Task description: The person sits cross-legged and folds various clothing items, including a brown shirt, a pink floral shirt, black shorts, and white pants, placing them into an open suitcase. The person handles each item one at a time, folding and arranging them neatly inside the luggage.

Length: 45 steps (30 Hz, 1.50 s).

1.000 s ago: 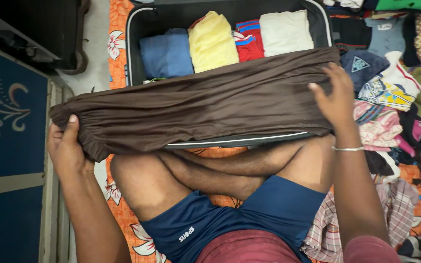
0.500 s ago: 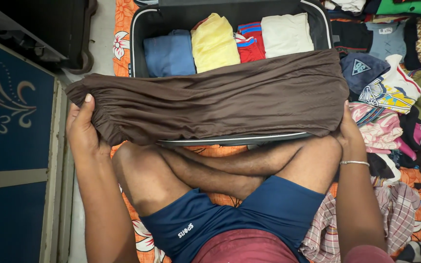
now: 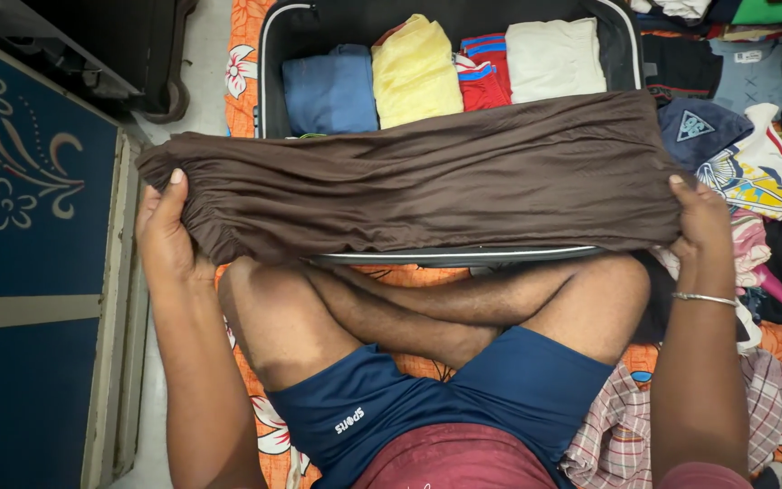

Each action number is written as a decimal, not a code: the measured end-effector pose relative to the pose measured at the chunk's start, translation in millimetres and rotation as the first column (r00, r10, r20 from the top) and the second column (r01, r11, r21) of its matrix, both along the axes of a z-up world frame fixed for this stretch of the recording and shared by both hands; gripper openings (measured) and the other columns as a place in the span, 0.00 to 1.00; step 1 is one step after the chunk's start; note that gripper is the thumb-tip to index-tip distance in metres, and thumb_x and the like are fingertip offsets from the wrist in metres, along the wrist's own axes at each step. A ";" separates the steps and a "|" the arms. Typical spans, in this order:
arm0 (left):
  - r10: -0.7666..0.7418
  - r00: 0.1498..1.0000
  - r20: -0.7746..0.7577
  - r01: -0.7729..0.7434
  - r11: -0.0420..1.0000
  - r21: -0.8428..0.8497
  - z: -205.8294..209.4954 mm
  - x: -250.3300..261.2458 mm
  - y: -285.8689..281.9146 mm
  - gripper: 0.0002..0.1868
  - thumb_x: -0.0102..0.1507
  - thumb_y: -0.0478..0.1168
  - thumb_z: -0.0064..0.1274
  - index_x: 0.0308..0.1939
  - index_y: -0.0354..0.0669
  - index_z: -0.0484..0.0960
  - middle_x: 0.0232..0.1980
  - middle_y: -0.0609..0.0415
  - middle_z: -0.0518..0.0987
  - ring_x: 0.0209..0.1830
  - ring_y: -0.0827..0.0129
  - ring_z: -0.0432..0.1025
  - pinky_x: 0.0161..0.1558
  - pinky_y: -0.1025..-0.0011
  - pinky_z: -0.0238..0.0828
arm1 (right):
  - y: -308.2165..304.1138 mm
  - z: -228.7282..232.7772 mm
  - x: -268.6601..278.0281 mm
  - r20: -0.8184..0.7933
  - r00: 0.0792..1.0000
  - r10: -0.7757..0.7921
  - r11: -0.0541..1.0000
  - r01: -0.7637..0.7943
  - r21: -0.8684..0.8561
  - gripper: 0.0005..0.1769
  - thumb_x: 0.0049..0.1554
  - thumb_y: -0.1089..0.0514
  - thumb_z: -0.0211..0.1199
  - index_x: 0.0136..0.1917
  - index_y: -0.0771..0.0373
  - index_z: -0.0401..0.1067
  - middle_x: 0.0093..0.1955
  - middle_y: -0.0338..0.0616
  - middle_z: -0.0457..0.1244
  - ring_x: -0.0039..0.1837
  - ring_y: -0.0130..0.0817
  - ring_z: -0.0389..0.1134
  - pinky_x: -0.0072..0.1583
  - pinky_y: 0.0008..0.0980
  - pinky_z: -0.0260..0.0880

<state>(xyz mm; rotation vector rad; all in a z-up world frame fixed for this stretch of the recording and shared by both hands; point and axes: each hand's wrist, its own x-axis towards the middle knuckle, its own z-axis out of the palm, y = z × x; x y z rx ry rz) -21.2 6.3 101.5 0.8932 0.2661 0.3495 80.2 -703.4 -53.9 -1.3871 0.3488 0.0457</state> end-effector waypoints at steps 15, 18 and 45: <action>0.014 1.000 -0.015 -0.014 1.000 0.027 -21.7 -13.4 10.3 0.12 0.73 0.35 0.49 0.60 0.34 0.75 0.59 0.47 0.80 0.56 0.63 0.78 0.63 0.63 0.77 | -35.1 -0.4 18.8 -0.149 0.988 -0.042 0.635 -0.089 -0.767 0.29 0.63 0.60 0.65 0.76 0.66 0.68 0.64 0.59 0.67 0.64 0.47 0.69 0.65 0.40 0.68; 0.004 1.000 0.008 -0.005 1.000 0.019 -31.5 -15.2 11.9 0.13 0.73 0.34 0.50 0.61 0.34 0.76 0.60 0.48 0.80 0.58 0.64 0.77 0.65 0.64 0.75 | -46.7 -24.3 9.4 -0.127 0.991 -0.038 0.285 -0.112 -0.952 0.30 0.59 0.57 0.70 0.71 0.70 0.70 0.60 0.62 0.68 0.60 0.52 0.69 0.61 0.43 0.66; 0.136 0.987 -0.085 -0.122 0.981 0.152 -27.7 -39.3 37.4 0.11 0.73 0.34 0.51 0.59 0.35 0.76 0.60 0.46 0.80 0.58 0.63 0.77 0.66 0.62 0.74 | 56.2 -15.9 138.9 0.276 0.853 0.443 -0.116 0.360 -0.926 0.10 0.62 0.53 0.65 0.51 0.61 0.76 0.73 0.52 0.59 0.82 0.62 0.47 0.77 0.67 0.43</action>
